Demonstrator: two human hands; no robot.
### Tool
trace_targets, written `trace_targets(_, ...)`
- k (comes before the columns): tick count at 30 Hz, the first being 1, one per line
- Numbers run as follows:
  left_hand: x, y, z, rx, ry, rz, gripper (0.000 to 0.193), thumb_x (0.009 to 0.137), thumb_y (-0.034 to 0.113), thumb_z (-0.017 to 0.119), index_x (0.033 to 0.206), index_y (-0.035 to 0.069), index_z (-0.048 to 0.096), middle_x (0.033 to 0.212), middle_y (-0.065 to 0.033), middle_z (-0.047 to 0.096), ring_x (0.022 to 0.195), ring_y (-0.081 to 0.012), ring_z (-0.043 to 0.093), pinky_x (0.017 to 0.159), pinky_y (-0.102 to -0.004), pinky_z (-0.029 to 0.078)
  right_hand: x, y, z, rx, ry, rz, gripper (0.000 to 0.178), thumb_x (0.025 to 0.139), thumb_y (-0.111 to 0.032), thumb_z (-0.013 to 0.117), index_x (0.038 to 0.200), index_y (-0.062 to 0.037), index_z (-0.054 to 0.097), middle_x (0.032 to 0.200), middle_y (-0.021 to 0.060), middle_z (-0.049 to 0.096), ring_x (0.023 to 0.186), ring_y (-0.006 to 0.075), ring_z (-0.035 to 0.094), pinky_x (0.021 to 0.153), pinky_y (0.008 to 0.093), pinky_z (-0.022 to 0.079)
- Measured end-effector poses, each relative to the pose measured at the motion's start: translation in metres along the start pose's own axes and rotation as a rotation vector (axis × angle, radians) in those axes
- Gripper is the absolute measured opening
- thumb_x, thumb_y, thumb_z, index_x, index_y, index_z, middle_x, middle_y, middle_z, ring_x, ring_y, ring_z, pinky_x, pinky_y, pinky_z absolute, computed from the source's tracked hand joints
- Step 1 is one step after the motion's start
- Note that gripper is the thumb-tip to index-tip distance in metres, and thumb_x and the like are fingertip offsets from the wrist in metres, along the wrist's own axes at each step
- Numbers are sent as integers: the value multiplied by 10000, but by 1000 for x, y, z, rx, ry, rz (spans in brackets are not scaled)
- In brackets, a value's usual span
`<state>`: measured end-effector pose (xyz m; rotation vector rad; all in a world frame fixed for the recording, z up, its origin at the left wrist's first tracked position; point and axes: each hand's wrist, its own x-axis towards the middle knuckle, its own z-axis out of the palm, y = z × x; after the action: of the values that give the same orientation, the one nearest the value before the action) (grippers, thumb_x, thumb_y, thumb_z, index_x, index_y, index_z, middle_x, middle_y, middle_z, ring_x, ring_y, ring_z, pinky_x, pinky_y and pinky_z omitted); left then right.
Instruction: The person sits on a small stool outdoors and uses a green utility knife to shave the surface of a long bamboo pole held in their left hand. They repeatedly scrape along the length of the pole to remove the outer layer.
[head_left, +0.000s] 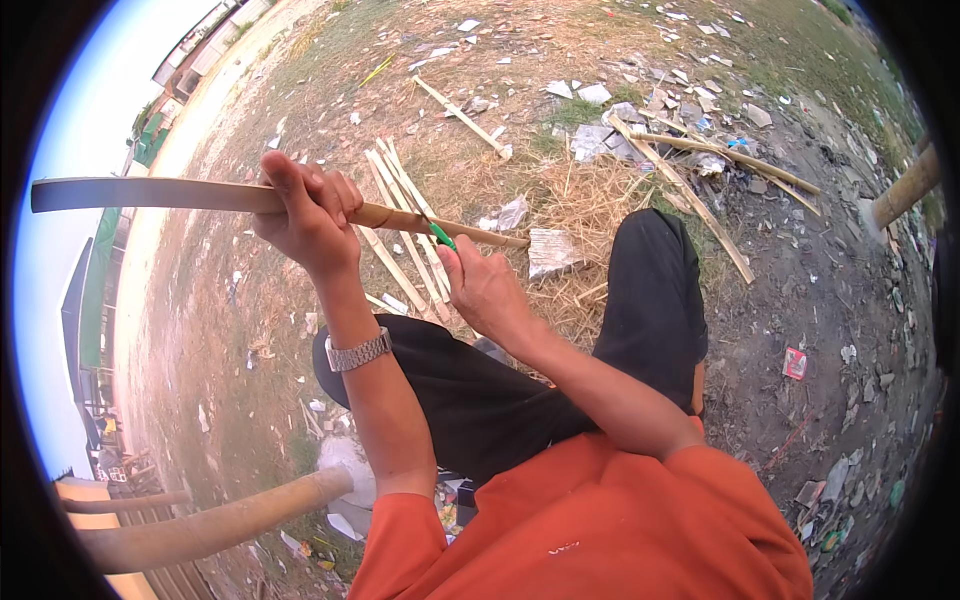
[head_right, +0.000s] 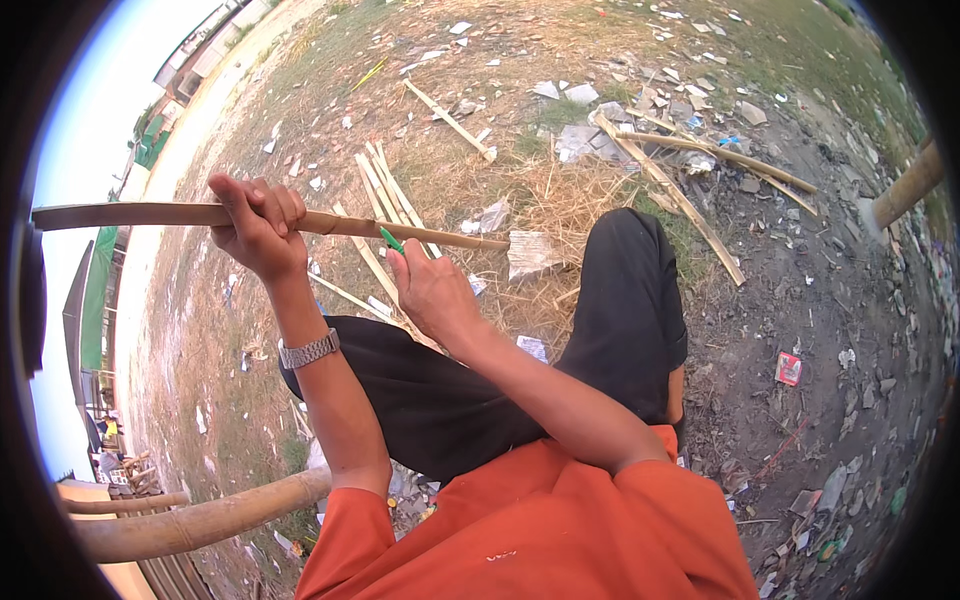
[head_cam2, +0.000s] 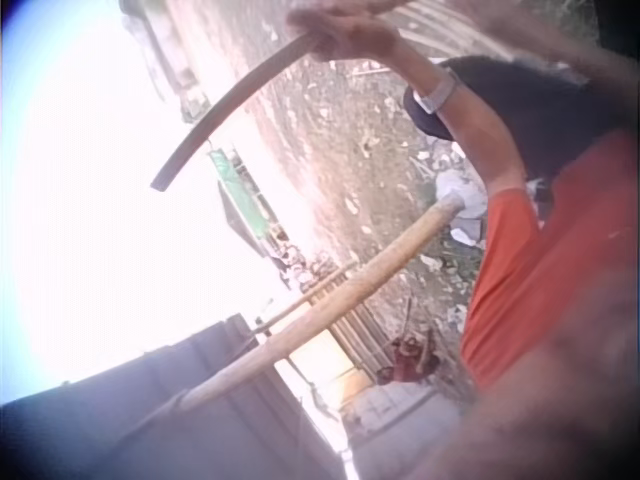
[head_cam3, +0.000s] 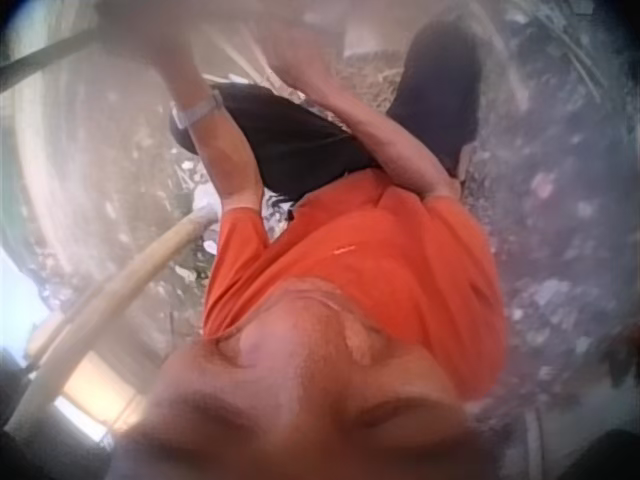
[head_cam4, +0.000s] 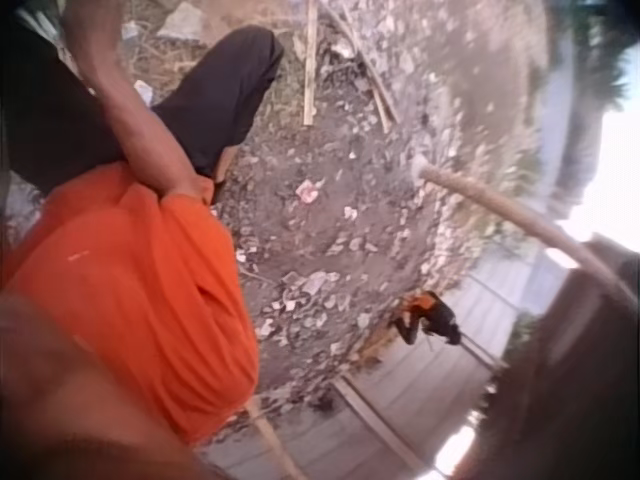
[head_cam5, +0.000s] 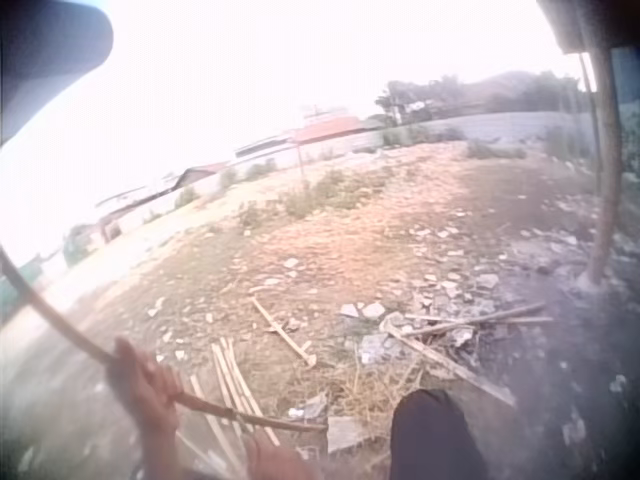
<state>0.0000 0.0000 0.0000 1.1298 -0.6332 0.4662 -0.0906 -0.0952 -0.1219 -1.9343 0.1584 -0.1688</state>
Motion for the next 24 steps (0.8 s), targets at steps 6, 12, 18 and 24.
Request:
trace_targets(6, -1, 2, 5, 14, 52, -15, 442, 948, 413, 540, 662, 100, 413, 438, 25, 316, 325, -68, 279, 348, -251, 226, -5, 6, -7, 227, -64, -59, 304, 986, -301, 433, 1001, 2, 461, 718, 269, 571, 741, 456, 569, 662, 515, 396)
trace_targets(12, 0, 0, 4, 21, 13, 5, 443, 948, 421, 535, 662, 104, 415, 431, 25, 311, 325, -72, 276, 354, -254, 231, -17, 31, -5, 241, 34, -112, 271, 993, -269, 436, 998, 0, 472, 657, 197, 524, 598, 315, 522, 572, 430, 392)
trace_targets(18, -1, -1, 3, 17, -18, 6, 442, 949, 424, 529, 663, 103, 427, 428, 21, 322, 324, -74, 266, 356, -251, 228, -18, -7, -16, 119, 148, -220, 234, 995, -231, 419, 973, 2, 420, 595, 254, 541, 611, 483, 545, 566, 547, 413)
trace_targets(24, -1, 1, 5, 28, -19, 21, 451, 946, 430, 531, 661, 98, 424, 432, 18, 332, 318, -71, 268, 347, -247, 237, -12, -4, -9, -128, 53, -95, 309, 1002, -312, 377, 958, -13, 442, 585, 248, 557, 613, 470, 584, 566, 559, 457)
